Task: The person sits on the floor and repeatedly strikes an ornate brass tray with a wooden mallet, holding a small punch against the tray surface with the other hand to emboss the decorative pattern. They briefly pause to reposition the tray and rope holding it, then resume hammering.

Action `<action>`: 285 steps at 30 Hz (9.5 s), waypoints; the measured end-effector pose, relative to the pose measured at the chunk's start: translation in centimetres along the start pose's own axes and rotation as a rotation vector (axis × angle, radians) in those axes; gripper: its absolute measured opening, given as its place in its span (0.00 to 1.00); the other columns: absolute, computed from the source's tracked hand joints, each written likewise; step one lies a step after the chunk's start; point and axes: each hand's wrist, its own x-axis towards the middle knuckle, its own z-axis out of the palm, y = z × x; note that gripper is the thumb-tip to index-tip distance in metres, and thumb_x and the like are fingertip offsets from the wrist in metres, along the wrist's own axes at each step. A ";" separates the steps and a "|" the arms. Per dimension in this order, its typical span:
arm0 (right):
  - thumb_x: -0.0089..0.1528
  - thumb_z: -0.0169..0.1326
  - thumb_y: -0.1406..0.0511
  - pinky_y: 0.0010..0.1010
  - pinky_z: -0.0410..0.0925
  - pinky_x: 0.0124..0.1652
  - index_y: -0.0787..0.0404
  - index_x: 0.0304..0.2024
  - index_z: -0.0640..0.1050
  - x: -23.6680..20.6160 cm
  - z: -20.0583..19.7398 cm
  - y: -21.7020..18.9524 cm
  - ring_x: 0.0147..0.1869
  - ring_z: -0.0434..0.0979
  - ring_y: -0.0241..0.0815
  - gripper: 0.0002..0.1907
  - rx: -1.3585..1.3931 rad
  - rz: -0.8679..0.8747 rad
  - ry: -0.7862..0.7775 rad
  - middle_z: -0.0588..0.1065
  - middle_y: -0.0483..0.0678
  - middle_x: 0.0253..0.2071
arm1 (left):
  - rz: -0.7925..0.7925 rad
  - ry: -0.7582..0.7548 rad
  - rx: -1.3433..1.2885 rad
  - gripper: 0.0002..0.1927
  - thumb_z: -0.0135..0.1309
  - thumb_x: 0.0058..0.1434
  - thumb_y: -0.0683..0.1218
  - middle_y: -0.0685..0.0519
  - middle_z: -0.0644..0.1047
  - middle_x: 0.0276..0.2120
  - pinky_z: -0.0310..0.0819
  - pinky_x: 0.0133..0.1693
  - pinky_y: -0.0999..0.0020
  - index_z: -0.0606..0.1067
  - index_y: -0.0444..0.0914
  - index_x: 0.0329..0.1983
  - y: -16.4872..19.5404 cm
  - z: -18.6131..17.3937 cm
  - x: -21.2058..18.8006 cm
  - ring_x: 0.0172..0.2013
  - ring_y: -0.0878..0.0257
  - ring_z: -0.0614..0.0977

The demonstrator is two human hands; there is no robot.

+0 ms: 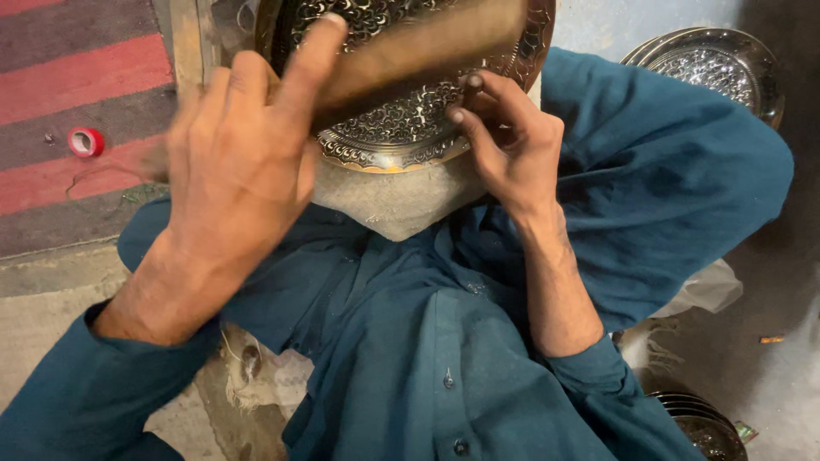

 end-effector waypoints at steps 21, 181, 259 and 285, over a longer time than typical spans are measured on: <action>0.68 0.61 0.75 0.26 0.77 0.46 0.67 0.56 0.75 -0.2 0.2 0.4 0.49 0.85 0.37 0.14 0.031 0.032 -0.025 0.83 0.51 0.44 | 0.092 0.027 0.357 0.34 0.59 0.64 0.37 0.50 0.67 0.36 0.70 0.53 0.50 0.66 0.49 0.72 -0.1 -0.2 -0.3 0.43 0.51 0.74; 0.69 0.63 0.76 0.24 0.76 0.47 0.68 0.58 0.75 1.4 -1.2 2.0 0.48 0.82 0.32 0.16 0.105 -0.056 -0.114 0.82 0.50 0.44 | -0.055 0.082 0.157 0.35 0.55 0.64 0.37 0.47 0.67 0.38 0.69 0.47 0.53 0.65 0.47 0.75 1.8 1.1 -1.4 0.43 0.50 0.74; 0.75 0.50 0.72 0.27 0.72 0.41 0.65 0.58 0.68 1.8 -3.3 2.8 0.41 0.79 0.39 0.10 0.409 -0.103 0.562 0.78 0.50 0.40 | -0.600 -0.573 -0.825 0.26 0.63 0.51 0.48 0.43 0.82 0.36 0.78 0.37 0.57 0.71 0.44 0.53 2.6 7.7 -17.1 0.36 0.50 0.87; 0.68 0.42 0.73 0.21 0.57 0.32 0.65 0.40 0.71 1.0 -1.8 4.3 0.32 0.59 0.27 0.06 0.187 0.198 0.338 0.65 0.38 0.32 | -0.073 0.243 -0.463 0.13 0.51 0.72 0.37 0.41 0.75 0.46 0.72 0.44 0.51 0.74 0.35 0.59 -4.6 3.3 2.6 0.45 0.41 0.79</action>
